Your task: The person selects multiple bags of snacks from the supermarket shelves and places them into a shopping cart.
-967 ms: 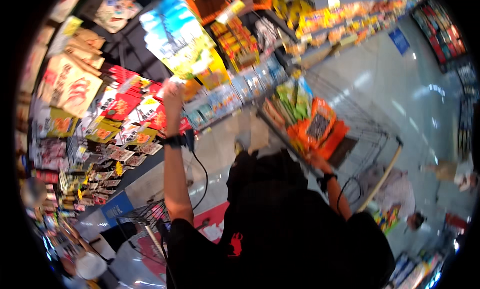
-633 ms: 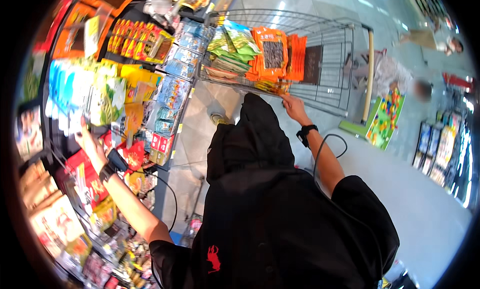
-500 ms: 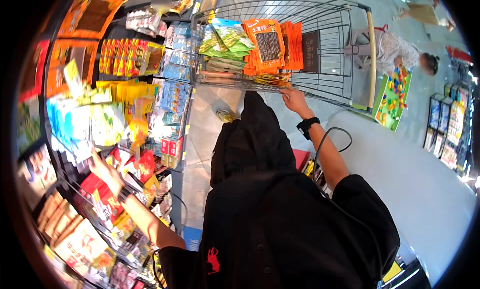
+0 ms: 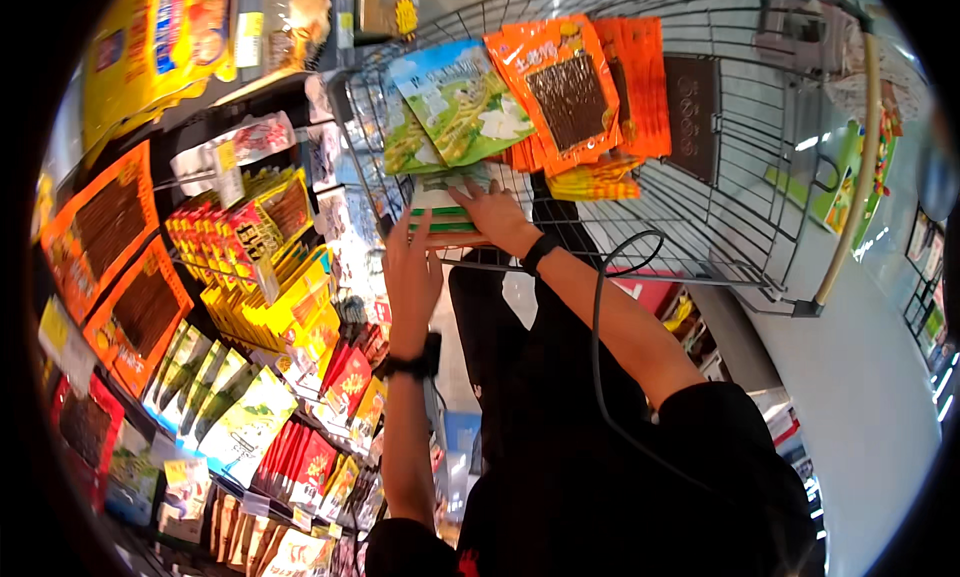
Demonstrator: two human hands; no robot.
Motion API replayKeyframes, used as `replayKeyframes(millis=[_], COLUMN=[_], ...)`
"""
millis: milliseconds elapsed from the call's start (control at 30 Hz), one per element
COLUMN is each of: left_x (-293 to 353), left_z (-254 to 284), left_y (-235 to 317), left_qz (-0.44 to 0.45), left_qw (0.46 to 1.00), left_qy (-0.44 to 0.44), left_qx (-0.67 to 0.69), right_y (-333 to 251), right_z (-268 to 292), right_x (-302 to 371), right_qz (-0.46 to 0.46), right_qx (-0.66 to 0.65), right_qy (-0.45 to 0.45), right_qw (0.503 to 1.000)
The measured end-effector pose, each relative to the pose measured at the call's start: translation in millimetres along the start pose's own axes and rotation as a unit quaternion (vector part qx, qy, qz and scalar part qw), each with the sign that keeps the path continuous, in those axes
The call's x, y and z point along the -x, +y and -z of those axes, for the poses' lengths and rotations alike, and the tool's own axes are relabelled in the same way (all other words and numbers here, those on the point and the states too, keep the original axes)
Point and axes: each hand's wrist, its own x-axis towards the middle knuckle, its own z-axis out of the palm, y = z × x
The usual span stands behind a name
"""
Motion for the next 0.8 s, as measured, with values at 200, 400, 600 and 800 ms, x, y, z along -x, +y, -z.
replayKeyframes(millis=[200, 400, 600, 800], left_x=[-36.1, -41.4, -50.6, -44.5], left_z=[-58.4, -48.7, -41.4, -61.3], left_y=[-48.5, -70.9, -61.7, -67.2], left_qz=[0.004, -0.017, 0.150, 0.197], left_qw=[0.976, 0.995, 0.962, 0.922], left_qy=[-0.163, -0.102, -0.029, 0.058], left_qx=[-0.147, 0.000, 0.227, 0.328], right_y=[-15.2, 9.7, 40.3, 51.7], right_z=[-13.7, 23.4, 70.0, 72.0], right_x=[7.5, 6.0, -6.6, -10.9], right_qz=[-0.001, 0.049, 0.059, -0.046], right_qx=[0.139, 0.011, -0.189, -0.356], right_qy=[0.072, 0.131, 0.049, -0.063], right_qw=[0.988, 0.990, 0.979, 0.931])
